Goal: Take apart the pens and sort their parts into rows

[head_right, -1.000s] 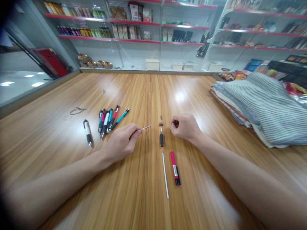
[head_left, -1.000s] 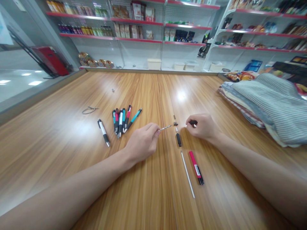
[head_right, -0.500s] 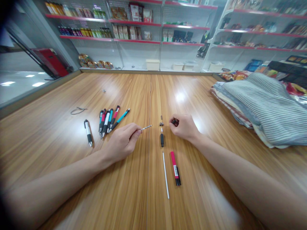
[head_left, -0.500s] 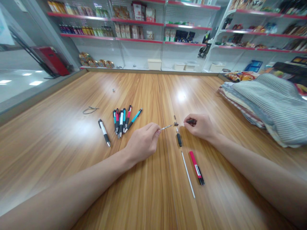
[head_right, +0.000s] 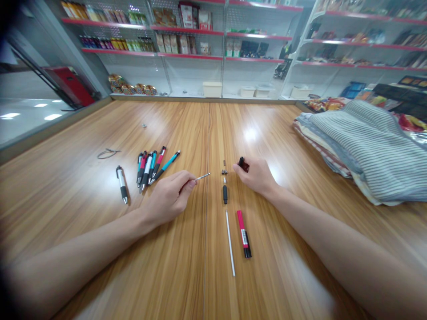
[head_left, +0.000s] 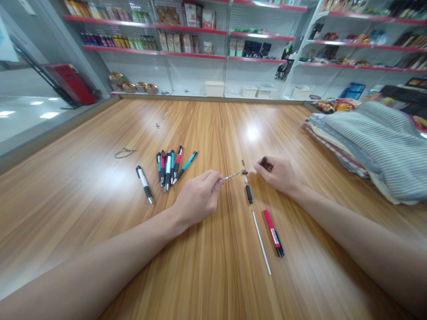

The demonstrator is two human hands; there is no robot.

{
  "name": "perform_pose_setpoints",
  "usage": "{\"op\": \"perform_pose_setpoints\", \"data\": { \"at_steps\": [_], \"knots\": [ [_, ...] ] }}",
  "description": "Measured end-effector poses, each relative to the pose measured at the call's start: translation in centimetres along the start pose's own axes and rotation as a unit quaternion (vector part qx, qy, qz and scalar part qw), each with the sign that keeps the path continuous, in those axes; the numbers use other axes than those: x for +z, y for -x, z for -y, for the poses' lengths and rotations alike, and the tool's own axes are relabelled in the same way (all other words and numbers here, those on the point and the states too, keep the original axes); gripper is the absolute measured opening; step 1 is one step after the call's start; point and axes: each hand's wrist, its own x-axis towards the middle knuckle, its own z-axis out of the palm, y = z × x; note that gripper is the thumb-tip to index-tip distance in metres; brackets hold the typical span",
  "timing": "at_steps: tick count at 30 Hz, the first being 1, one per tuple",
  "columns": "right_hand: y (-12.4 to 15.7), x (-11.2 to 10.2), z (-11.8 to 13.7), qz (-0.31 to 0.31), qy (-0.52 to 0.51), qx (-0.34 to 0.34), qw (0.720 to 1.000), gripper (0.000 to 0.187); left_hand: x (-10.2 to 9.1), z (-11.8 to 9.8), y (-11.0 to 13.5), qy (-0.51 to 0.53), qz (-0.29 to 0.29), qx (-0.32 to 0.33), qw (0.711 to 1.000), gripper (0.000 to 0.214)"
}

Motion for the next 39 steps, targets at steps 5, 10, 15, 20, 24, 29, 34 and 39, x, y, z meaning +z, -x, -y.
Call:
{"op": "perform_pose_setpoints", "data": {
  "at_steps": [5,10,15,20,24,29,34,39],
  "knots": [
    [0.0,-0.1,0.2,-0.008,-0.033,-0.015,0.999,0.016,0.0,0.1,0.0,0.0,-0.006,0.004,1.0,0.015],
    [0.2,-0.3,0.6,-0.012,-0.056,-0.011,0.998,0.019,0.0,0.0,-0.1,0.007,-0.005,0.004,1.0,0.015],
    [0.4,-0.2,0.8,-0.013,-0.079,-0.038,0.996,0.019,0.0,0.0,-0.1,0.009,-0.006,0.006,1.0,0.015],
    [0.4,-0.1,0.9,-0.024,-0.115,-0.023,0.993,0.019,0.0,0.0,-0.1,0.008,-0.007,0.006,1.0,0.015],
    [0.4,-0.2,1.0,-0.028,-0.122,-0.018,0.992,0.026,0.0,0.0,-0.1,0.005,-0.009,0.007,1.0,0.015],
    [0.5,-0.3,1.3,-0.046,-0.096,-0.038,0.994,0.019,0.0,0.1,-0.1,0.002,-0.009,0.005,1.0,0.015],
    [0.5,-0.3,1.3,-0.051,-0.101,-0.037,0.993,0.017,0.0,0.1,-0.1,0.005,-0.006,0.001,1.0,0.015],
    [0.4,-0.4,1.3,-0.057,-0.084,-0.075,0.992,0.016,0.0,0.0,-0.1,0.001,-0.007,0.003,1.0,0.015]
  ]
}}
